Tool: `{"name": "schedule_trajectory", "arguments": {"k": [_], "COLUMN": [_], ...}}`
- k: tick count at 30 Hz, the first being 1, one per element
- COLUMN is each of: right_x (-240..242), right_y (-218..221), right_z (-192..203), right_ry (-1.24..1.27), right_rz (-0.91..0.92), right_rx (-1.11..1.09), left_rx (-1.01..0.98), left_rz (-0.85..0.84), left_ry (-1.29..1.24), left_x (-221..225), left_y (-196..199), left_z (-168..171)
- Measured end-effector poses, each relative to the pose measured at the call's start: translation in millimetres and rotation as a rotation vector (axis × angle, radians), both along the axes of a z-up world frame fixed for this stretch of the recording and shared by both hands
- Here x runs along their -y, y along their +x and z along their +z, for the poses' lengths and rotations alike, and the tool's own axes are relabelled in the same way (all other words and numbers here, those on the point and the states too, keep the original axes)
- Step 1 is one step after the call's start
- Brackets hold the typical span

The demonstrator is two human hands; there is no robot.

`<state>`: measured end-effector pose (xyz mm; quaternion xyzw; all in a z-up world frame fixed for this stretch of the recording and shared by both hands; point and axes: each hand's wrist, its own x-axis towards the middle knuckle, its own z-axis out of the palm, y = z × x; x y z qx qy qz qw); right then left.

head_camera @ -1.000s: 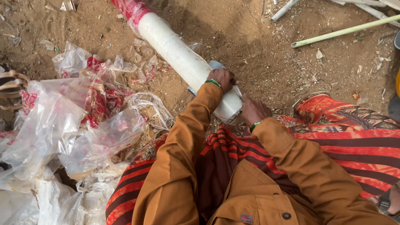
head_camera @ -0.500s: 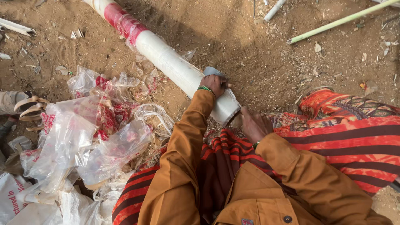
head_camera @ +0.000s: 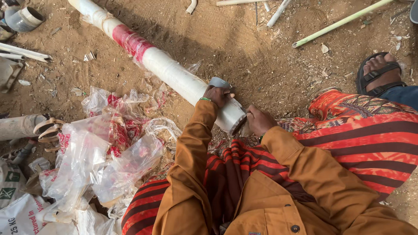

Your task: The person wraps adhesive tape and plastic film around a large white plastic pipe, occasionally using a small tool to cut the film, while sitting on the ground in a storage area.

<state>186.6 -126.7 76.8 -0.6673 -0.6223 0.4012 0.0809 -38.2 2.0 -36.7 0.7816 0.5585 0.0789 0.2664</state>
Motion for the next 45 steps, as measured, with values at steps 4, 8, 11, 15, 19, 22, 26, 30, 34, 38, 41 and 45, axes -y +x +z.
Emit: {"name": "schedule_trajectory", "arguments": {"k": [4,8,11,15,19,22,26,30,34,38,41,45], "right_x": [5,13,11,22,23,5,-1,10,21,15,12,10], "right_y": [20,27,23,21,9,-6,-21,-23,-23,-22,-27,-25], "right_z": [2,5,14,36,58,59,52,51,40,35,41,52], "right_ry": [-0.156,-0.031,0.241,0.136,0.031,-0.001,-0.047,0.103,0.098,-0.035,0.051,0.039], "right_rz": [-0.108,-0.037,0.049,0.073,0.116,0.184,0.262,0.311,0.264,0.267,0.269,0.251], "right_rx": [-0.183,-0.165,-0.144,-0.073,0.051,0.184,0.301,0.271,0.31,0.284,0.262,0.248], "left_rx": [0.063,-0.122,-0.192,-0.161,-0.125,-0.082,-0.065,-0.023,-0.064,-0.046,0.004,-0.05], "left_rz": [-0.208,-0.374,-0.202,-0.202,-0.115,-0.112,-0.118,-0.076,-0.073,-0.039,-0.046,-0.027], "left_ry": [-0.119,-0.333,-0.374,-0.152,-0.021,0.022,0.034,0.063,0.178,-0.06,0.066,-0.054], "left_x": [8,3,0,15,25,29,34,28,40,38,35,37], "left_y": [-14,-9,8,28,31,30,34,32,34,33,26,34], "left_z": [11,34,44,35,32,34,36,35,33,46,55,60]}}
